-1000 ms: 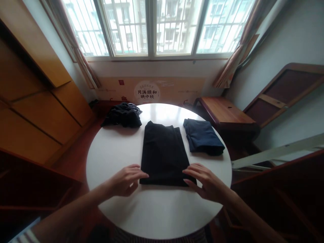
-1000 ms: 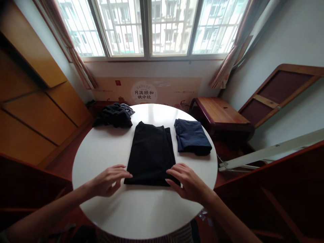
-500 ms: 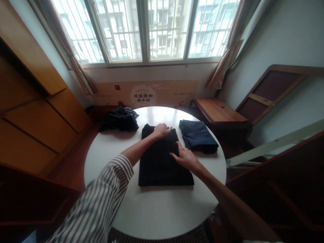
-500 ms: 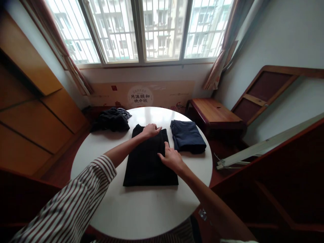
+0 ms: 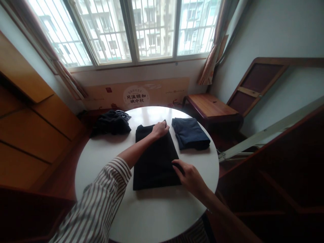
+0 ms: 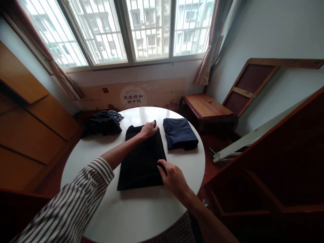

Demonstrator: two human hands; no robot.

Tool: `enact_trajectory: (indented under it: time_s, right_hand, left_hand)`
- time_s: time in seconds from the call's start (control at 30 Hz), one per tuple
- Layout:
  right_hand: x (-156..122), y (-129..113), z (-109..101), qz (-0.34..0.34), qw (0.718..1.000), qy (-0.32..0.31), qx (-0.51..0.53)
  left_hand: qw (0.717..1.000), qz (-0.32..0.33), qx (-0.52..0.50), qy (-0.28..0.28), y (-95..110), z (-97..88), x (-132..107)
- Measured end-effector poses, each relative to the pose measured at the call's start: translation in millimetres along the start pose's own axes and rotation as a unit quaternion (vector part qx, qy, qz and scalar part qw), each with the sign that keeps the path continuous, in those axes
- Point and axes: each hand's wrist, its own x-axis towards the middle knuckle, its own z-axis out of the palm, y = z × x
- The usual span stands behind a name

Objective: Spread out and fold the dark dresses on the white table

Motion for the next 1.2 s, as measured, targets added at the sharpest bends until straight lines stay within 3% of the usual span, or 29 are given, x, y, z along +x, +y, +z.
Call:
enact_trajectory:
  time_s: [0.17, 0.37, 0.57, 0.7, 0.77, 0.87, 0.93, 1.03, 1.2]
  right_hand:
    - [-4.2, 2.2, 0.4, 0.051, 0.994, -0.035, -0.087]
    - [-6.0, -0.4, 1.7, 0.048, 0.987, -0.047, -0.143]
    - [-10.6, -0.5, 2.6, 0.017, 0.991, -0.034, -0.132]
    - [-7.5, -6.4, -0.3, -0.004, 0.977, 0.014, -0.211]
    - [0.2, -11.0, -2.1, -0.078, 0.968, 0.029, -0.237]
    - [15.5, -15.6, -0.4, -0.242, 0.951, -0.064, -0.180]
    - [22.2, -15.7, 4.0, -0.302, 0.933, -0.142, -0.136]
    - [18.5, -14.3, 10.8, -0.302, 0.924, -0.209, -0.109]
    - [-11.7, -21.6, 11.5, -0.273, 0.920, -0.274, -0.058]
  left_hand:
    - [0.999, 0.027, -0.013, -0.009, 2.4, 19.3, -9.0]
    - [0.998, 0.053, -0.023, 0.006, -0.8, 29.9, -22.9]
    - [0.994, 0.074, 0.002, 0.076, 6.1, 39.8, -29.6]
    - [0.992, 0.110, -0.012, 0.058, 9.3, 50.5, -32.6]
    - [0.991, 0.123, -0.016, 0.044, 8.7, 53.5, -33.9]
    - [0.991, 0.130, -0.018, 0.025, 5.6, 54.7, -34.6]
    - [0.991, 0.133, -0.016, 0.003, 2.8, 54.8, -33.9]
    - [0.991, 0.126, -0.006, -0.035, -0.4, 55.8, -30.1]
    - [0.993, 0.100, -0.005, -0.067, 1.7, 60.0, -15.7]
